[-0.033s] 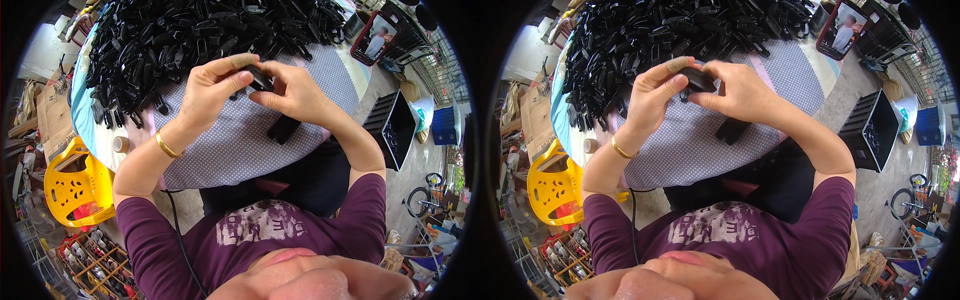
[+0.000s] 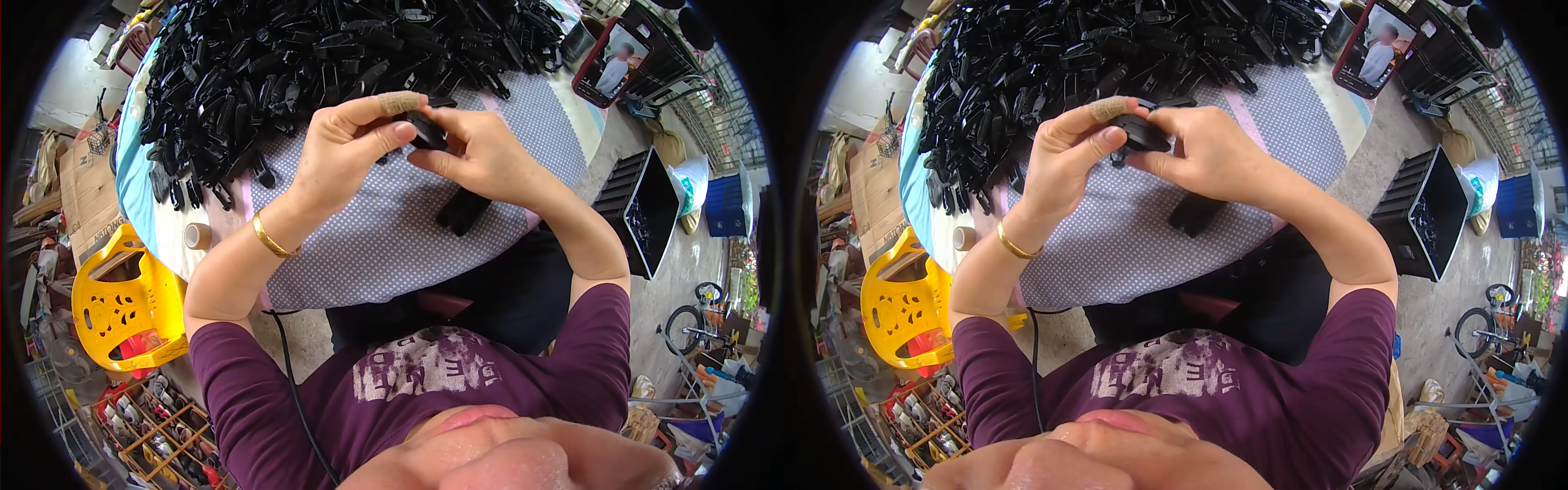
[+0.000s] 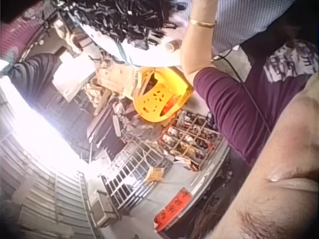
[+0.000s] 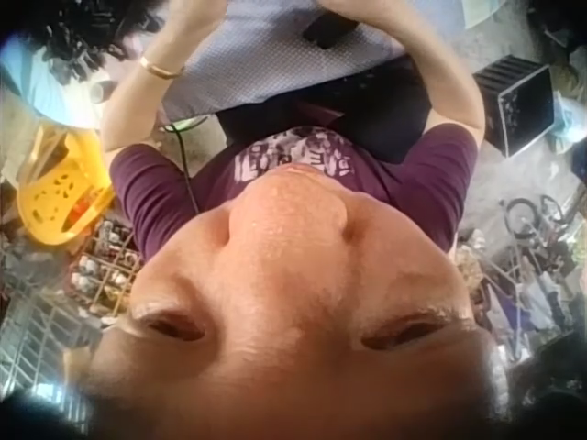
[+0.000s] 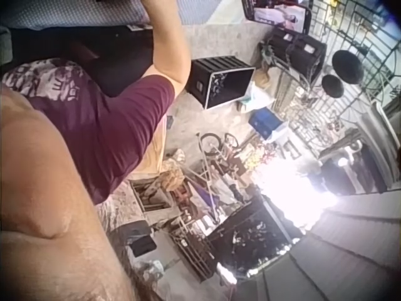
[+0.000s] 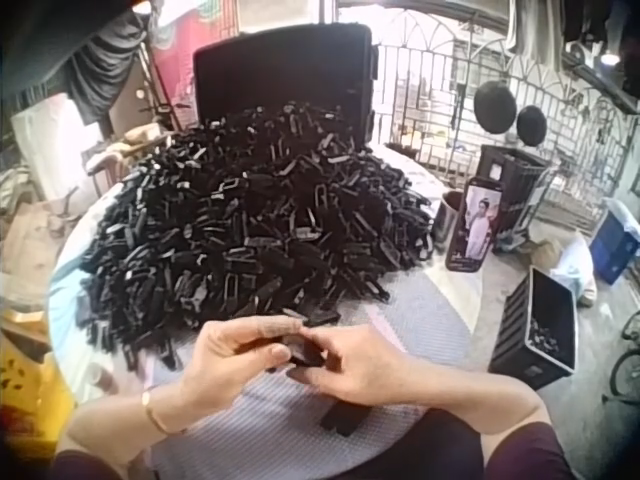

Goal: Assembling and inspecting small black plastic hardware components at a table.

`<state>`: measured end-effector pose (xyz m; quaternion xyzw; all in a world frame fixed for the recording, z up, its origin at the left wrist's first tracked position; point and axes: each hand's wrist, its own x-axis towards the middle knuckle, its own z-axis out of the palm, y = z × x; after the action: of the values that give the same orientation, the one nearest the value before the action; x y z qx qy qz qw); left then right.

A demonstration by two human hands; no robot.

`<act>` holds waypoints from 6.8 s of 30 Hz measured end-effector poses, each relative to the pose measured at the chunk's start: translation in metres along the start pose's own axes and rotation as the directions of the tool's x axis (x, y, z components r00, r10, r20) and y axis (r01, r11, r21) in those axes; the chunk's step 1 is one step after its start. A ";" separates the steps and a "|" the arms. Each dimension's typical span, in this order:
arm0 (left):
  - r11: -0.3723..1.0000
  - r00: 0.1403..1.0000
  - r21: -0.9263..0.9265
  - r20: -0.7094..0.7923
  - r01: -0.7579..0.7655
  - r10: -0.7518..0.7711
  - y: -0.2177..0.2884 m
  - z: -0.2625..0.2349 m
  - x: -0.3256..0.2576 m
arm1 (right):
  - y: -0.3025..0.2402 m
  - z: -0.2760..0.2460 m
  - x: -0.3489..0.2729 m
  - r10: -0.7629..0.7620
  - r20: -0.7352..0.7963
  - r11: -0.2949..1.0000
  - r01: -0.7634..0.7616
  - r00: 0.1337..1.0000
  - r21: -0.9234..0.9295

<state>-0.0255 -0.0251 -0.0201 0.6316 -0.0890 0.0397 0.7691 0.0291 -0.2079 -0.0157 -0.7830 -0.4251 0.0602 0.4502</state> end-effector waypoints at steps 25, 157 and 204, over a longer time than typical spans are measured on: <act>-0.138 0.871 0.866 -0.451 0.480 0.194 0.030 -0.115 -0.073 | -0.011 0.025 0.025 -0.393 0.284 0.714 0.485 0.875 -0.505; -0.249 0.973 0.948 0.220 -0.198 0.065 0.018 -0.034 0.023 | 0.020 0.009 0.019 -0.288 0.203 0.717 0.351 0.936 -0.602; 0.968 0.984 0.207 -0.082 -0.140 0.159 0.007 0.007 0.016 | 0.000 0.008 0.017 -0.126 -0.411 0.992 0.128 0.903 -0.022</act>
<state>-0.0112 -0.0314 -0.0091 0.6948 -0.0941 0.1374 0.6997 0.0360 -0.1900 -0.0153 -0.7475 -0.3707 -0.1343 0.5346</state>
